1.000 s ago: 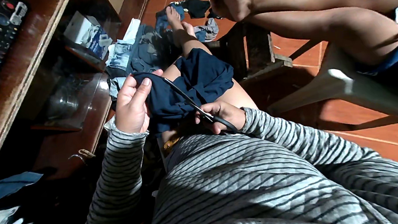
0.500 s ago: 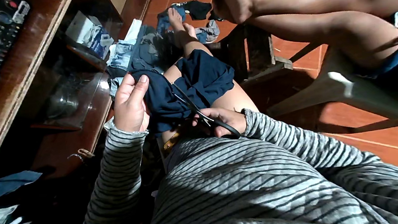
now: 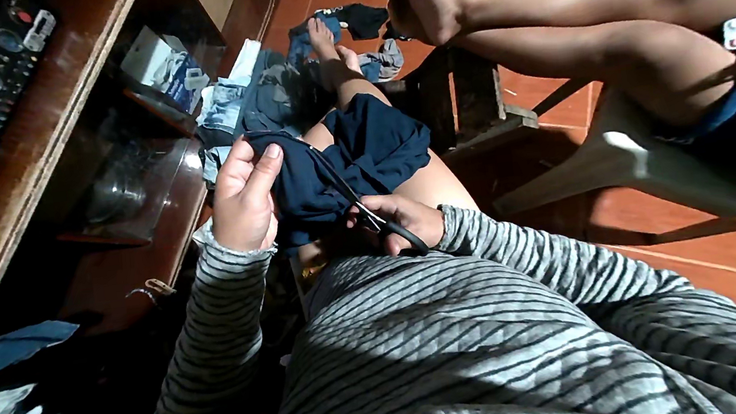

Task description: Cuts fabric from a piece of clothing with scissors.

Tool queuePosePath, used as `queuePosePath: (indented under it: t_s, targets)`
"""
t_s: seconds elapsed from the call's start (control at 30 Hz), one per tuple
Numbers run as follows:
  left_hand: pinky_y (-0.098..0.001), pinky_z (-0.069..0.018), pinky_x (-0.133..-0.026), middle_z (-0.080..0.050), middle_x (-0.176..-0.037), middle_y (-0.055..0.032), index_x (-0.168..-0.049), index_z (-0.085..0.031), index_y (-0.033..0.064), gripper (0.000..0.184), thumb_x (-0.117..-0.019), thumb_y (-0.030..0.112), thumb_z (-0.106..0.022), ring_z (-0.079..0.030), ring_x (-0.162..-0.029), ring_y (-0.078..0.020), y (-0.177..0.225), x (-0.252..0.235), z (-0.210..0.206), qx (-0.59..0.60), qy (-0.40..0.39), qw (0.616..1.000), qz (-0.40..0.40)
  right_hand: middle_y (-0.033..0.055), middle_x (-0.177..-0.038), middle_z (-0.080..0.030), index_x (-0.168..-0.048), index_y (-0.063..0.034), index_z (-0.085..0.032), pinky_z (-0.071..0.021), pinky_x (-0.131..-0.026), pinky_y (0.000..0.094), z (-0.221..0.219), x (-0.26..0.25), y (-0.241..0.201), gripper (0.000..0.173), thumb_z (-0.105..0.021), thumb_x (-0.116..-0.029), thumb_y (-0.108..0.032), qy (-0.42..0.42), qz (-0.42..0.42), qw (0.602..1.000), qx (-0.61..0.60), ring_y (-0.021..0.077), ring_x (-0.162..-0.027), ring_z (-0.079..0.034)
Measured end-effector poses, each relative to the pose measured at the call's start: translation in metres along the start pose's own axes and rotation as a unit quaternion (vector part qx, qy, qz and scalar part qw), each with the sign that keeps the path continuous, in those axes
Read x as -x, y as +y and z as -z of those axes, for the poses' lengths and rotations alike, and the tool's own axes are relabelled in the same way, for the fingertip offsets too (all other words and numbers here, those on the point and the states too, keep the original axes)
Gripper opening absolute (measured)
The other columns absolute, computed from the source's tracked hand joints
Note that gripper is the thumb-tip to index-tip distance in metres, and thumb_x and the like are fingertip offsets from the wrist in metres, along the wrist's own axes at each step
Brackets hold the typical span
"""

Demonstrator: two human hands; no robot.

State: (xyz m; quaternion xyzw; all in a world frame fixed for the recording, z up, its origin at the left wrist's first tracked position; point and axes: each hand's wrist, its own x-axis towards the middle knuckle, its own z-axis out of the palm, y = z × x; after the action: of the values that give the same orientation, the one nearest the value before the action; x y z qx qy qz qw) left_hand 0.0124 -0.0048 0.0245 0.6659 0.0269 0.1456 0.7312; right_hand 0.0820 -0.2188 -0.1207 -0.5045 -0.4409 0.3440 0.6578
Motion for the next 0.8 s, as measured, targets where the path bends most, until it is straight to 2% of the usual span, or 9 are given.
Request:
queuePosePath:
  t_s: [0.07, 0.2, 0.3, 0.37, 0.47, 0.6, 0.8]
  targets:
    - [-0.0324, -0.0586, -0.092, -0.071, -0.103, 0.001, -0.118, -0.057, 0.0086, 0.018, -0.1056, 0.005, -0.045, -0.069, -0.097, -0.0094, 0.0, 0.0, 0.001, -0.004, 0.003, 1.0, 0.001, -0.0099, -0.091, -0.064, -0.115, -0.0058, -0.064, -0.0469, -0.065, 0.0138, 0.001, 0.0, -0.001, 0.07, -0.077, -0.0788, -0.064, 0.0, 0.002, 1.0, -0.002, -0.0069, -0.076, -0.055]
    - [-0.0302, -0.0586, -0.091, -0.07, -0.103, 0.003, -0.118, -0.058, 0.0086, 0.018, -0.1041, 0.004, -0.047, -0.069, -0.096, -0.0073, 0.001, 0.001, 0.003, -0.021, 0.008, 1.0, -0.002, -0.0138, -0.079, -0.06, -0.109, -0.0085, -0.065, -0.0458, -0.058, 0.0125, 0.0, 0.002, -0.002, 0.061, -0.078, -0.0803, -0.061, 0.009, 0.006, 1.0, -0.015, -0.0082, -0.066, -0.053]
    - [-0.0301, -0.0585, -0.091, -0.071, -0.102, 0.0033, -0.116, -0.059, 0.0072, 0.017, -0.1019, 0.001, -0.051, -0.069, -0.096, -0.0067, 0.0, 0.001, 0.007, -0.04, 0.018, 0.999, -0.007, -0.0136, -0.079, -0.061, -0.105, -0.0063, -0.067, -0.0451, -0.059, 0.0121, 0.003, 0.005, -0.004, 0.058, -0.078, -0.0818, -0.058, 0.009, 0.007, 1.0, 0.013, -0.0088, -0.067, -0.053]
    - [-0.0292, -0.0582, -0.091, -0.07, -0.103, 0.0028, -0.116, -0.06, 0.0055, 0.018, -0.0997, 0.0, -0.055, -0.069, -0.096, -0.0067, -0.002, 0.002, 0.01, -0.055, 0.012, 0.998, -0.013, -0.0124, -0.083, -0.061, -0.106, -0.0051, -0.067, -0.0452, -0.061, 0.012, 0.005, 0.006, -0.006, 0.058, -0.078, -0.0829, -0.057, 0.001, 0.01, 1.0, 0.019, -0.0087, -0.069, -0.053]
    - [-0.0256, -0.0587, -0.084, -0.067, -0.099, 0.0048, -0.112, -0.059, 0.0081, 0.019, -0.096, -0.001, -0.059, -0.067, -0.09, -0.0047, -0.003, 0.003, 0.011, -0.076, 0.0, 0.997, -0.01, -0.0119, -0.084, -0.062, -0.108, -0.0059, -0.067, -0.0451, -0.061, 0.0124, 0.007, 0.005, -0.01, 0.061, -0.076, -0.0827, -0.06, -0.005, 0.013, 1.0, 0.017, -0.0085, -0.07, -0.053]
    - [-0.0249, -0.0592, -0.083, -0.068, -0.099, 0.005, -0.116, -0.055, 0.0076, 0.025, -0.0934, -0.004, -0.06, -0.068, -0.089, -0.004, -0.004, 0.005, 0.011, -0.085, -0.011, 0.996, -0.009, -0.0103, -0.091, -0.064, -0.106, -0.0085, -0.066, -0.0459, -0.062, 0.0124, 0.008, 0.0, -0.013, 0.061, -0.078, -0.0802, -0.062, -0.007, 0.012, 1.0, 0.008, -0.0079, -0.073, -0.054]
    - [-0.027, -0.0607, -0.081, -0.07, -0.097, 0.0037, -0.119, -0.051, 0.0085, 0.027, -0.0956, -0.002, -0.06, -0.07, -0.087, -0.006, 0.003, 0.006, 0.013, -0.083, 0.019, 0.996, 0.004, -0.0127, -0.088, -0.065, -0.103, -0.0073, -0.068, -0.0459, -0.062, 0.011, 0.01, 0.004, -0.011, 0.051, -0.081, -0.0815, -0.052, 0.007, 0.003, 1.0, 0.017, -0.0098, -0.073, -0.055]
